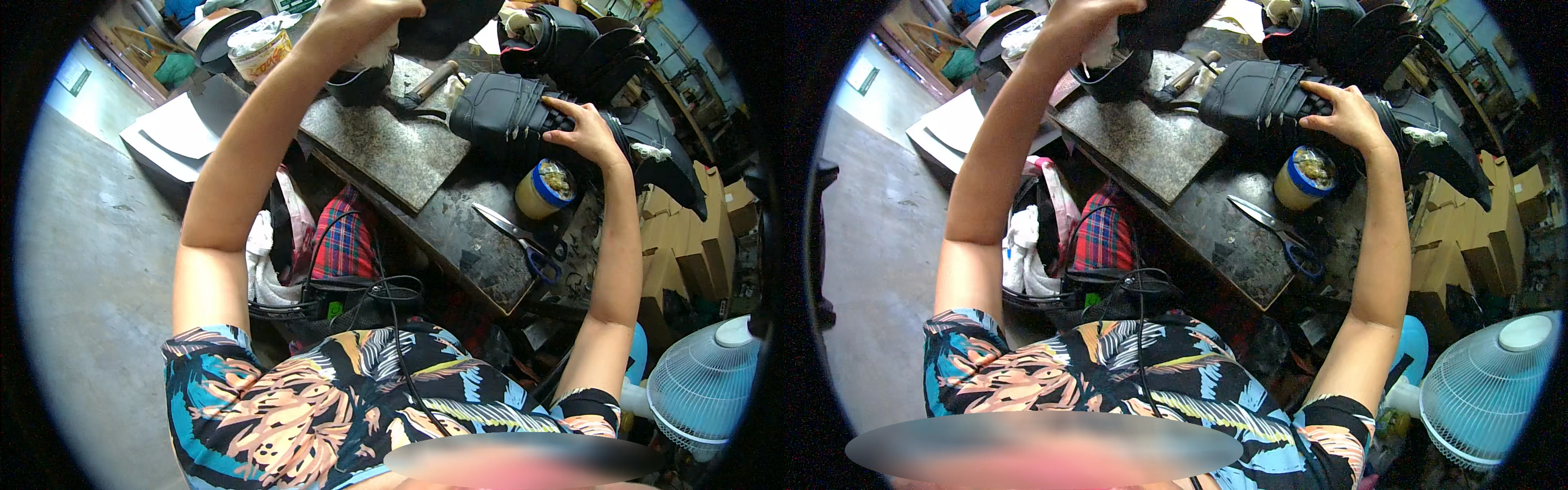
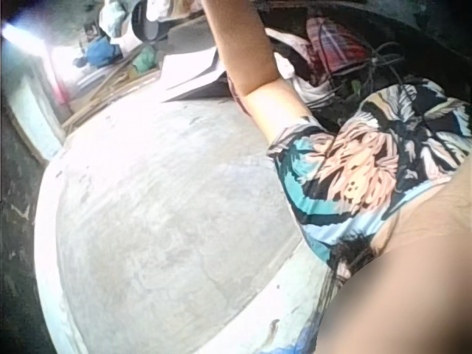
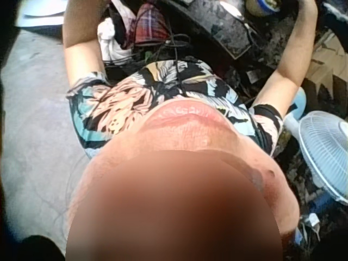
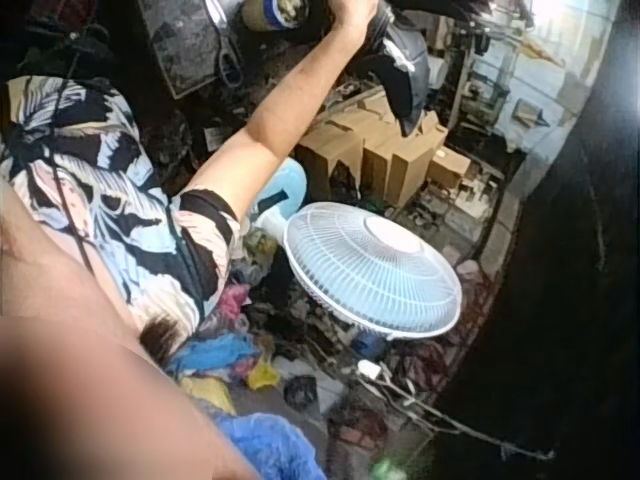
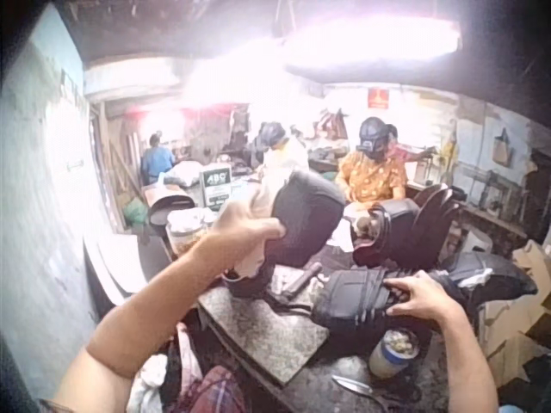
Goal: The person retrieves a black shoe from under a workbench, then uses scissors to trim excess white fabric from the shoe's interior lining. They repeatedly cut and adjust the fabric inside the shoe while holding it open with the other hand.
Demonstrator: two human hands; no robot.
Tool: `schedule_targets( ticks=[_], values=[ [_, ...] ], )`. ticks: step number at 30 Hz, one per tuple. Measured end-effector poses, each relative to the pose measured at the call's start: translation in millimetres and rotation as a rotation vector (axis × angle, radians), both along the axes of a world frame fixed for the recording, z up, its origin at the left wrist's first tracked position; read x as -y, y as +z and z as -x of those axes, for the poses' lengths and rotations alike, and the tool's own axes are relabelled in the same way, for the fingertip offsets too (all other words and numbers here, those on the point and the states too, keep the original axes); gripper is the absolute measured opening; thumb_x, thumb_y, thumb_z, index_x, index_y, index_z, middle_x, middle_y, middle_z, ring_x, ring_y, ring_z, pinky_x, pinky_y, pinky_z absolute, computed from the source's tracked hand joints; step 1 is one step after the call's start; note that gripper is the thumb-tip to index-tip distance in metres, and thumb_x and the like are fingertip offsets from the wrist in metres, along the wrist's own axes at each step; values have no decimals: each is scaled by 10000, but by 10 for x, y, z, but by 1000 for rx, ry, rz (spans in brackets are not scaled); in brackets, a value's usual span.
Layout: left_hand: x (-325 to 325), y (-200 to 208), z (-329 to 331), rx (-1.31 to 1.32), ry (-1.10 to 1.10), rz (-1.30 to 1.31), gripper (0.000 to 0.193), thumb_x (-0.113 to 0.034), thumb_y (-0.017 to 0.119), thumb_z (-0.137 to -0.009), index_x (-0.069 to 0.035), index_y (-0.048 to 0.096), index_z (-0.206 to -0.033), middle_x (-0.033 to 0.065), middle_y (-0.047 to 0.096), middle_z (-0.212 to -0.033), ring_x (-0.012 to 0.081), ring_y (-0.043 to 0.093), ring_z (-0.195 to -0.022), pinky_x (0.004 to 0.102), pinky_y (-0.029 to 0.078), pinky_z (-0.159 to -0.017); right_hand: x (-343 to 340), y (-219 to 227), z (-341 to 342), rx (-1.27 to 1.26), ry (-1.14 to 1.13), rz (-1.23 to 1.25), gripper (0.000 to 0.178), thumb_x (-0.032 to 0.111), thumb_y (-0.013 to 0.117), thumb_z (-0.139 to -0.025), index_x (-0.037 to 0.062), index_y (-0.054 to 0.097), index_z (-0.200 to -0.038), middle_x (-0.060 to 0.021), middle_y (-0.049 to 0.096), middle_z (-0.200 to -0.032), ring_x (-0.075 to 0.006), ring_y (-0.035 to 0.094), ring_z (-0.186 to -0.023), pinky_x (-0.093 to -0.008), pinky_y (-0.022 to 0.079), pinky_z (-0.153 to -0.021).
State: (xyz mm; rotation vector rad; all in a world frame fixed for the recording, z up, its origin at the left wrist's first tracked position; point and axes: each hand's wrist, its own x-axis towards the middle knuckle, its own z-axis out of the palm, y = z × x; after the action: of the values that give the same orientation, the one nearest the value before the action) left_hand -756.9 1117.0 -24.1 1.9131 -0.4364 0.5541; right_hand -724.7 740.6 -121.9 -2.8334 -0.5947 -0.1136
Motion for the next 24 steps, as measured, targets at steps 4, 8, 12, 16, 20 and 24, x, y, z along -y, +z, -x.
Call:
schedule_targets(
  ticks=[4,8,12,16,20,24],
  values=[
    [172,-61,-491,62,179,-506,484,-157,725,-688,80,598,-1090,214,664,-887,288,678,-829,374,547,-771,-25,26,20,-6,-25,57,733,459,830,-705,280,606,-1380,-130,686,-1227,-319,581,-1131,-411,483,-995],
    [390,-604,-892,7,315,-858,474,-253,719,-732,67,620,-1067,207,676,-898,291,688,-821,381,555,-756,-16,37,50,27,32,45,725,486,811,-719,275,602,-1381,-146,678,-1240,-343,577,-1150,-425,475,-1007],
    [386,-1103,-1130,38,432,-1036,488,-348,714,-776,53,643,-1044,200,687,-909,295,697,-813,389,564,-741,0,28,54,9,20,66,708,423,791,-750,269,580,-1408,-122,661,-1285,-326,565,-1156,-427,462,-1032],
    [406,-1066,-1141,336,506,-1075,526,-444,708,-819,40,666,-1022,193,698,-920,298,706,-805,397,573,-726,10,20,65,0,-13,71,677,458,783,-780,317,576,-1408,-146,673,-1187,-298,576,-1130,-396,484,-983],
    [736,-988,-821,63,199,-834,823,-722,599,-845,63,662,-1084,273,691,-1025,399,702,-932,469,567,-820,-14,-16,127,75,29,53,700,394,813,-772,336,557,-1420,-141,653,-1171,-290,591,-1121,-394,500,-966],
    [1124,-1243,-497,-364,25,-585,1143,-773,723,-679,156,460,-1292,355,644,-1127,418,667,-1086,409,535,-934,-33,-71,184,146,-17,76,790,343,839,-742,354,501,-1455,-139,608,-1205,-299,610,-1122,-406,510,-985]
  ],
)
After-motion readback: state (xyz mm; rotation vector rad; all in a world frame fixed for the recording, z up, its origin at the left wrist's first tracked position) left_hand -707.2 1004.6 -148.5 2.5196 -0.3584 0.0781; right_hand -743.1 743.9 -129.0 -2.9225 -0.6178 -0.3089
